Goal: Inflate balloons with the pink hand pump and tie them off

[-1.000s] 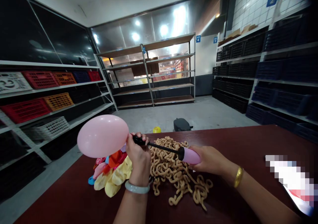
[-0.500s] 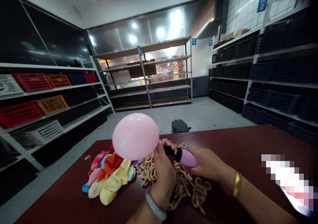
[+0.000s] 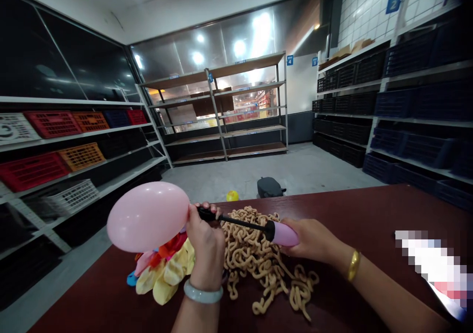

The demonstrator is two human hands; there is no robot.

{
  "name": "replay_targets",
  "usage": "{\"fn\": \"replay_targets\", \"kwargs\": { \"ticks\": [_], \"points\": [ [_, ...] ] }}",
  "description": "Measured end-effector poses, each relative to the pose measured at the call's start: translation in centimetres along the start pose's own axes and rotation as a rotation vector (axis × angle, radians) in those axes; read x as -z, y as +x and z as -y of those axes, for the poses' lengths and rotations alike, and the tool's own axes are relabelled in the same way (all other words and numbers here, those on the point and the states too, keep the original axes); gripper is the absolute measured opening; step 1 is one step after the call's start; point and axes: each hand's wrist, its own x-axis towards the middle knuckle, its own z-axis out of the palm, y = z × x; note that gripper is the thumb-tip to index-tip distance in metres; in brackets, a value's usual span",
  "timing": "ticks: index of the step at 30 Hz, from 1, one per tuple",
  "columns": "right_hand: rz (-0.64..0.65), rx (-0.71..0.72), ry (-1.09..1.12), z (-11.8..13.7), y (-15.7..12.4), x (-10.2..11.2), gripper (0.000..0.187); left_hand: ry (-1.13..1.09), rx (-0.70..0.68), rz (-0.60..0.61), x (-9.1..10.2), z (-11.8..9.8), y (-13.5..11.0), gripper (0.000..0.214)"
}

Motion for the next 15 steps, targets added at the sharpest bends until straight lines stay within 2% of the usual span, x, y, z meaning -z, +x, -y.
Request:
{"fn": "replay_targets", "kwargs": {
  "ticks": [4,12,15],
  "points": [
    [-0.018,0.013,-0.036,0.1,-0.1,0.4,0.035,-0.024,0.007,0.018,-0.9,1.0,-1.6,0.026],
    [-0.027,-0.008,0.009,1.4,-0.4,0.0,0.039,0.028,0.197,0.117,-2.2,5.5,-7.7,0.022],
    [-0.028,-0.003,0.039,1.7,-0.5,-0.2,0.04,0.047,0.217,0.129,-2.3,6.4,-8.8,0.023]
  ]
}}
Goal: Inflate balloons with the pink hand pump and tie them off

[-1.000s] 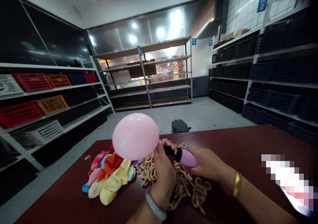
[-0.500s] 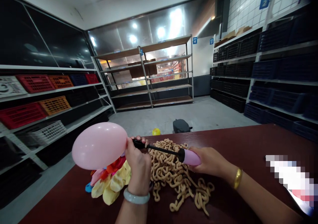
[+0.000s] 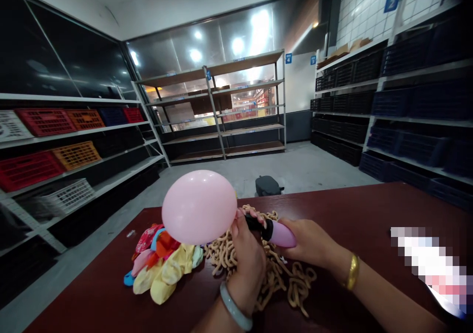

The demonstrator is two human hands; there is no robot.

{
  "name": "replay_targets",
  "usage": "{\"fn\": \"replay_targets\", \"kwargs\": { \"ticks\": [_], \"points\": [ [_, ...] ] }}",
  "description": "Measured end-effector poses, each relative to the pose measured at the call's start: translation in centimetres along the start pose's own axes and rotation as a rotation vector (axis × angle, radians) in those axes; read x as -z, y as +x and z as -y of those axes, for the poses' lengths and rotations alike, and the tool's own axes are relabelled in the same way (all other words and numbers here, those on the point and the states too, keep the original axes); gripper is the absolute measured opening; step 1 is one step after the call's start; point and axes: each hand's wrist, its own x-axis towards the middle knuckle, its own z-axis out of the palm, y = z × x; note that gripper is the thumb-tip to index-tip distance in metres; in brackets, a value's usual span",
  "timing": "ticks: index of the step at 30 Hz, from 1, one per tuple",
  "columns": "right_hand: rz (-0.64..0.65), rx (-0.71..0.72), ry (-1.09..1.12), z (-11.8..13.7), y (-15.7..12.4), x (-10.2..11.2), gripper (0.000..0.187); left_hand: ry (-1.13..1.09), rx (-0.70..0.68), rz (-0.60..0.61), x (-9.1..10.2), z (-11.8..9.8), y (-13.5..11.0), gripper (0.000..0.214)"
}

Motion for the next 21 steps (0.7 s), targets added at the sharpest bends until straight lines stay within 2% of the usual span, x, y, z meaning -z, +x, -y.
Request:
{"fn": "replay_targets", "kwargs": {
  "ticks": [3,6,10,15,18,21],
  "points": [
    [-0.003,0.001,0.015,0.0,0.1,-0.2,0.041,-0.01,0.007,0.001,0.0,0.0,0.2,0.023],
    [-0.009,-0.008,0.033,-0.1,0.3,-0.6,0.043,-0.02,0.012,0.006,0.3,-1.1,1.3,0.023],
    [-0.001,-0.021,0.012,-0.4,0.4,-0.8,0.043,-0.04,-0.07,-0.059,1.2,-4.0,4.0,0.024],
    [0.057,-0.029,-0.029,-0.4,0.1,-0.4,0.039,-0.068,-0.188,-0.17,3.6,-7.4,6.9,0.023],
    [0.078,-0.021,-0.041,-0.6,0.1,-0.1,0.039,-0.087,-0.229,-0.18,4.3,-7.9,7.4,0.023],
    [0.083,-0.009,-0.071,-1.0,0.2,0.2,0.04,-0.107,-0.232,-0.149,4.2,-7.3,7.2,0.022]
  ]
}}
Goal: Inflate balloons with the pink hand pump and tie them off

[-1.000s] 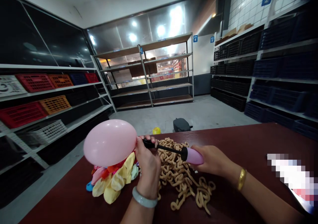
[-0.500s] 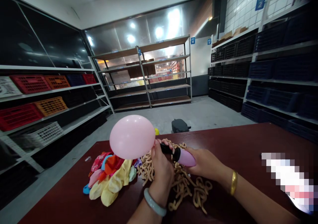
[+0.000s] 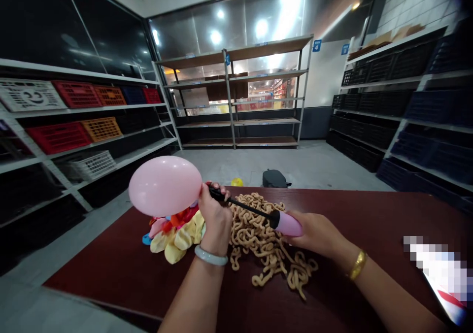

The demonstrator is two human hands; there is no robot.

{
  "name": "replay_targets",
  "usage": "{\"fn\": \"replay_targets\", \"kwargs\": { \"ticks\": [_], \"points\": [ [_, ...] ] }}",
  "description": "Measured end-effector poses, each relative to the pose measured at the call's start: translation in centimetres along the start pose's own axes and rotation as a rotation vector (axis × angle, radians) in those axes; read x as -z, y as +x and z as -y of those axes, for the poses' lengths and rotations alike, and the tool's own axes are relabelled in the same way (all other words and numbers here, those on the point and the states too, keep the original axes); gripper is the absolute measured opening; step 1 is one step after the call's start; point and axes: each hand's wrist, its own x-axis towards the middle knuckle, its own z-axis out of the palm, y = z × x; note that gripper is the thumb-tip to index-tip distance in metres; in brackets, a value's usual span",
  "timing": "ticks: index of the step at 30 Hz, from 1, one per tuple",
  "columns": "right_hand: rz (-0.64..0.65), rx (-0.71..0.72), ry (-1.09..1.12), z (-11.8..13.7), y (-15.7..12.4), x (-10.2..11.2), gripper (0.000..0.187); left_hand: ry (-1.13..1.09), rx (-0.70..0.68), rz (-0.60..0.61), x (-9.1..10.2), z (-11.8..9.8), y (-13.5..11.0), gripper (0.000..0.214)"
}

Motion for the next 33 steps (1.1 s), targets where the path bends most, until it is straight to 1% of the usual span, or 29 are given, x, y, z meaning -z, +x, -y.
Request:
{"fn": "replay_targets", "kwargs": {
  "ticks": [2,5,12,15,17,20,23,25,30,33],
  "points": [
    [-0.002,0.002,-0.029,-0.2,0.0,0.2,0.039,-0.006,0.017,0.016,-0.2,0.7,-0.7,0.024],
    [-0.022,0.007,-0.057,-0.3,-0.1,0.3,0.037,0.004,0.08,0.029,-0.8,1.9,-2.3,0.027],
    [-0.082,0.033,-0.025,0.4,-0.3,0.5,0.038,0.024,0.243,0.113,-1.9,5.8,-7.7,0.025],
    [-0.091,0.028,-0.003,0.6,-0.4,0.6,0.041,0.028,0.268,0.122,-1.9,6.8,-8.9,0.025],
    [-0.094,0.015,-0.012,0.7,-0.4,0.5,0.044,0.031,0.259,0.12,-2.0,6.9,-9.1,0.024],
    [-0.094,0.0,-0.012,1.0,-0.3,0.3,0.048,0.047,0.26,0.126,-2.3,6.1,-8.8,0.023],
    [-0.085,-0.025,0.011,1.1,-0.1,0.1,0.055,0.049,0.253,0.148,-2.7,4.5,-7.6,0.021],
    [-0.059,-0.032,0.019,1.0,0.0,0.1,0.054,0.046,0.208,0.141,-2.7,3.3,-6.2,0.02],
    [0.012,-0.027,0.006,0.3,0.0,0.2,0.045,0.027,0.08,0.033,-1.3,0.3,-1.5,0.02],
    [0.007,-0.014,-0.01,-0.1,0.0,0.4,0.041,0.02,0.031,-0.026,-0.6,-0.7,0.1,0.018]
  ]
}}
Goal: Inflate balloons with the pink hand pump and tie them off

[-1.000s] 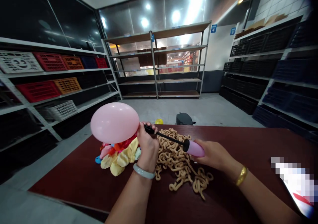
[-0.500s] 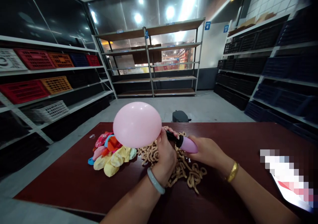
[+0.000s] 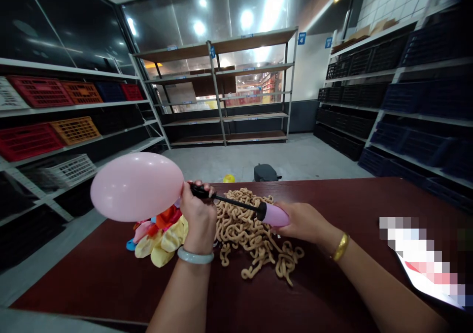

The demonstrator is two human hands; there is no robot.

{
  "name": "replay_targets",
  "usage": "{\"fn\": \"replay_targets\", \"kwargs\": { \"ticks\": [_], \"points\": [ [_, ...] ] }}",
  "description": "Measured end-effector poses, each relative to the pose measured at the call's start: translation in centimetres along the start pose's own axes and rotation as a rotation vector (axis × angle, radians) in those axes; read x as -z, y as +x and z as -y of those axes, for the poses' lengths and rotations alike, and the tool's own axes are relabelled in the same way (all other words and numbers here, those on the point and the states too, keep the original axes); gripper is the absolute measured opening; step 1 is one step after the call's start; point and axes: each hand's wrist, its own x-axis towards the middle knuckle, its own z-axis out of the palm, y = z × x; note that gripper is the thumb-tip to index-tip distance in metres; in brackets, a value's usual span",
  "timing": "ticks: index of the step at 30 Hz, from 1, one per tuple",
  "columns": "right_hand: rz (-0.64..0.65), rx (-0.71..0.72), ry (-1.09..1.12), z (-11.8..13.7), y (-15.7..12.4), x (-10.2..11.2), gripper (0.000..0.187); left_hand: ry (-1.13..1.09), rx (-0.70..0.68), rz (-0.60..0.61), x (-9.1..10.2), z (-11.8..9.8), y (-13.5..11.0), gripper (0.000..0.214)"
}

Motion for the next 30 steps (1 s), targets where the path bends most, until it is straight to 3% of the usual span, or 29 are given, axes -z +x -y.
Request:
{"fn": "replay_targets", "kwargs": {
  "ticks": [6,11,18,25,30],
  "points": [
    [-0.013,0.028,-0.023,-0.6,-0.2,0.9,0.04,-0.009,-0.033,0.043,-0.3,0.9,-1.0,0.02],
    [-0.027,0.032,-0.015,-0.2,-0.3,0.9,0.036,0.025,0.073,0.182,-0.9,4.2,-4.3,0.024],
    [-0.041,0.001,0.032,0.6,-0.5,0.7,0.04,0.067,0.201,0.223,-1.3,7.6,-8.8,0.02],
    [-0.053,-0.001,0.068,1.4,-0.1,0.3,0.051,0.062,0.218,0.26,-2.0,5.7,-7.6,0.022],
    [0.015,0.009,0.059,0.5,0.0,0.4,0.048,0.044,0.135,0.225,-1.7,3.3,-4.8,0.019]
  ]
}}
